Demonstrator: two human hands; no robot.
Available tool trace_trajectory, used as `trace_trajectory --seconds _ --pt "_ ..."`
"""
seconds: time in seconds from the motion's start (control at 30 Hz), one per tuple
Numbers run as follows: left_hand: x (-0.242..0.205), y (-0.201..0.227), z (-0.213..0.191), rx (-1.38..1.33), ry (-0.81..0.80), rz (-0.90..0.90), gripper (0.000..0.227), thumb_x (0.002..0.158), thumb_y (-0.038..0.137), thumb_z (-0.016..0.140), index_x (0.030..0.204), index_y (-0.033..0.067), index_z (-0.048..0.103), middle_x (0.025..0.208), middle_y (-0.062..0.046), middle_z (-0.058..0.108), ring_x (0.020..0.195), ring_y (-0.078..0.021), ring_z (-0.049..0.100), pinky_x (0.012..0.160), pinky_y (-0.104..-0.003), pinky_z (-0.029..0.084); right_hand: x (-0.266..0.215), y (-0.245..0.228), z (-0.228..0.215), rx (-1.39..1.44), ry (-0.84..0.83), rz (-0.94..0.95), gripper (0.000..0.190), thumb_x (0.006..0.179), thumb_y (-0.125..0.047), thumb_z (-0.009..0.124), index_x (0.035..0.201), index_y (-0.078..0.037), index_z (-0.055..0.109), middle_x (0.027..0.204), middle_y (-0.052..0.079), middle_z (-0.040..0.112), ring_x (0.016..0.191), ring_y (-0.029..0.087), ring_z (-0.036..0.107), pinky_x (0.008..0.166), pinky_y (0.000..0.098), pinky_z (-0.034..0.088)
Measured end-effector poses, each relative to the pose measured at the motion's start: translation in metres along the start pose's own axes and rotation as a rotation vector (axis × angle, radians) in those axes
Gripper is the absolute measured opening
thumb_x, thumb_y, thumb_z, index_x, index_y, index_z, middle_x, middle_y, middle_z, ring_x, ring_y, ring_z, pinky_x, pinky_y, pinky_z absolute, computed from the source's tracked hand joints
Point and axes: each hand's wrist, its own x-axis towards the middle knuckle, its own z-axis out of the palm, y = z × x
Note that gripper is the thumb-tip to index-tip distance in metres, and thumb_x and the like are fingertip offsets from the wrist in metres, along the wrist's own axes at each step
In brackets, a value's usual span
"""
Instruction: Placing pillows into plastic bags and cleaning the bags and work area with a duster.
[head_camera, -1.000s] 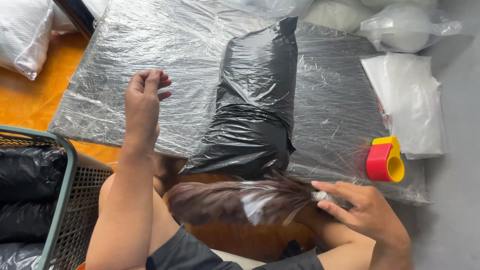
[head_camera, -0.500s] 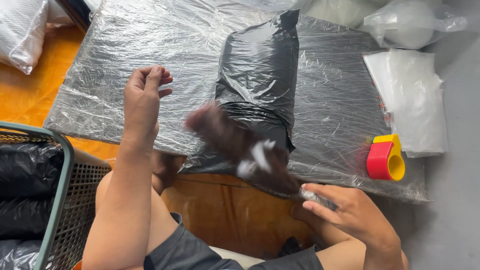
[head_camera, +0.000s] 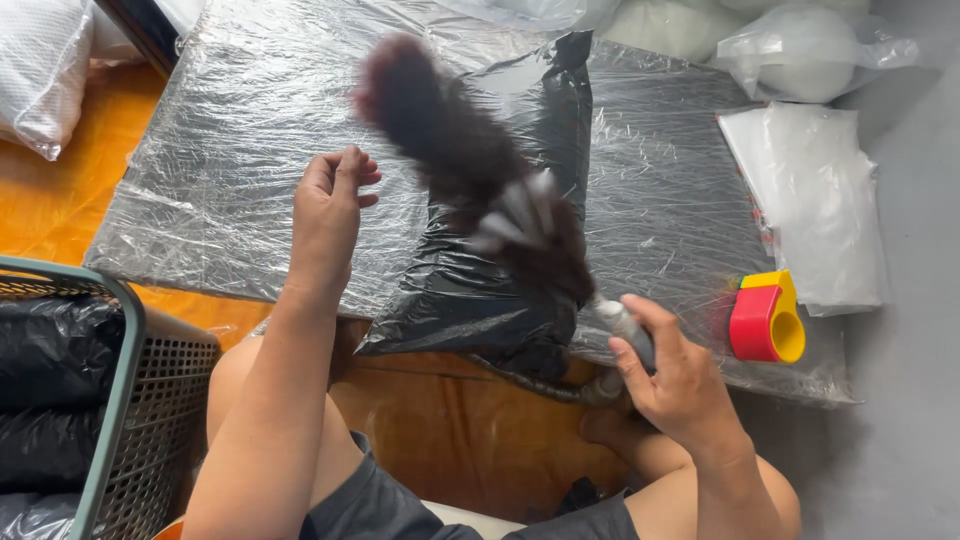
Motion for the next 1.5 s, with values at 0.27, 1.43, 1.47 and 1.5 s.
trace_trajectory --seconds 0.27,1.43,1.47,1.5 --pt "-0.001 -0.021 0.021 -0.01 0.109 0.043 0.035 0.109 0.042 0.05 0.107 0.0093 0.061 0.1 -0.003 0.068 0.099 -0.0147 0.068 0.08 -0.028 0.056 0.038 0.05 0.007 -0.198 0.322 -0.026 0.033 0.106 -0.024 0.071 0.135 -0.008 0.072 0.094 0.017 0.068 0.084 0.042 0.069 0.069 0.0504 0.056" --pt "-0.01 0.022 -0.014 0.526 -0.227 0.505 0.053 0.105 0.044 0.064 0.137 0.0022 0.058 0.126 -0.021 0.059 0.126 -0.0408 0.059 0.104 -0.052 0.048 0.014 -0.03 0.098 1.043 -0.075 0.433 0.033 0.105 -0.035 0.05 0.112 -0.003 0.056 0.085 0.02 0.074 0.058 0.028 0.076 0.057 0.0391 0.065" --pt "-0.014 0.023 -0.012 0.528 -0.235 0.505 0.053 0.105 0.044 0.064 0.137 0.0022 0.058 0.126 -0.021 0.059 0.126 -0.0408 0.059 0.104 -0.052 0.048 0.018 -0.021 0.086 1.046 -0.07 0.44 0.033 0.105 -0.035 0.05 0.112 -0.003 0.056 0.085 0.02 0.074 0.058 0.028 0.076 0.057 0.0391 0.065" --pt "-0.018 0.025 -0.01 0.616 -0.265 0.562 0.064 0.095 0.044 0.073 0.138 0.0004 0.057 0.125 -0.024 0.058 0.124 -0.0453 0.059 0.103 -0.056 0.048 0.023 -0.012 0.073 0.804 0.044 0.378 0.03 0.101 -0.035 0.06 0.115 -0.009 0.064 0.082 0.016 0.07 0.061 0.024 0.07 0.056 0.0377 0.059"
